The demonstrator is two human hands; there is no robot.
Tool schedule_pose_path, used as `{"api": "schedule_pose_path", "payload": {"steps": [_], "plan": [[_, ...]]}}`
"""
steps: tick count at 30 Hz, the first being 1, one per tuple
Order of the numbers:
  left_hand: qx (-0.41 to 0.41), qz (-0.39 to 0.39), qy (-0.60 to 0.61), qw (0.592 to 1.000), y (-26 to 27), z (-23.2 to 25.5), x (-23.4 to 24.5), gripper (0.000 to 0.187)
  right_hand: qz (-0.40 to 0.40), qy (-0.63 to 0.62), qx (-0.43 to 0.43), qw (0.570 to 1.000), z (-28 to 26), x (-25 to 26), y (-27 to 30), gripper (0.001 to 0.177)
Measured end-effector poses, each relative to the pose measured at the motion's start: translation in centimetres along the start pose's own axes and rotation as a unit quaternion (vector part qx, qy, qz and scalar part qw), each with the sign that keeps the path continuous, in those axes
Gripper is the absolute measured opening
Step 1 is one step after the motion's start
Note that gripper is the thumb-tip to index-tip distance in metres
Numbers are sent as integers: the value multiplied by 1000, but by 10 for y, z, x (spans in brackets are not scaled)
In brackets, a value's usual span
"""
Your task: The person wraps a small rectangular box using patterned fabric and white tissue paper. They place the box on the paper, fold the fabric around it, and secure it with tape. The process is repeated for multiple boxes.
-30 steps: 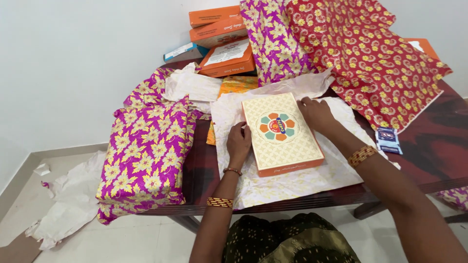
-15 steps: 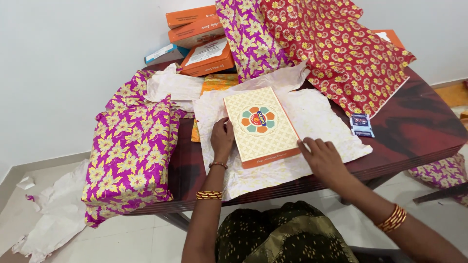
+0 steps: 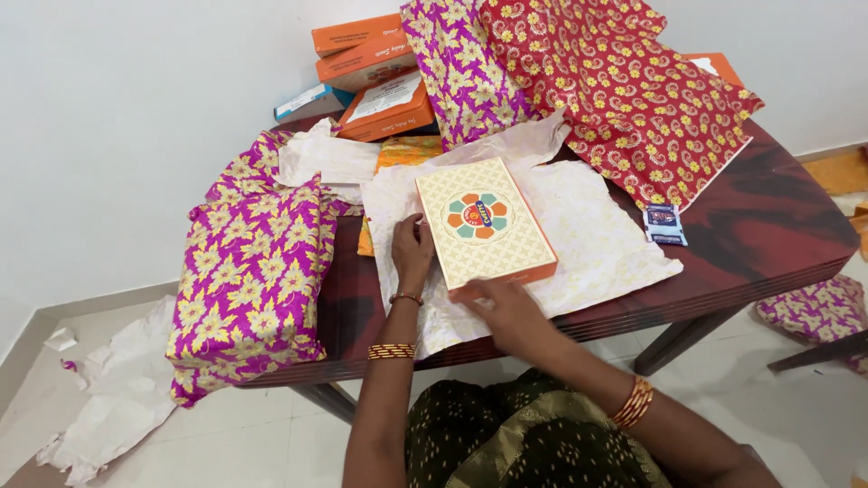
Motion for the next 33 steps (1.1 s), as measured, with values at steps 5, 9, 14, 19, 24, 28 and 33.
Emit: {"api": "schedule_pose_path", "payload": {"steps": [5,9,14,19,24,28,33], "plan": [[-29,131,-255,958,12,22,54,42,58,132,-188,971,150,26,49,54],[71,95,-307,944,14,10,84,59,-52,166,-387,905,244,37,114,68],[183,-63,-314,929,6,-13,90,63,-61,200,-444,871,277,33,120,84],[161,-148,-248,944,-4,-22,83,52,-81,70,-510,854,295,30,112,66],[-4,-156,76,985,-22,-6,32,43,-52,-108,-521,845,307,18,109,43],[1,-286,352,891,-5,23,-36,42,61,-426,-513,743,306,15,94,36],[-140,-265,-106,948,37,59,-47,58,86,-665,-367,645,269,40,41,39]]}}
Point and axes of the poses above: each hand's wrist, its own y-axis away from the middle knuckle, its own x-axis out of the back of the hand, z = x × y, the point moved 4 cm from there along -y, towards the middle knuckle, and after that the axes turned 4 degrees about x, right-handed, at the moved point
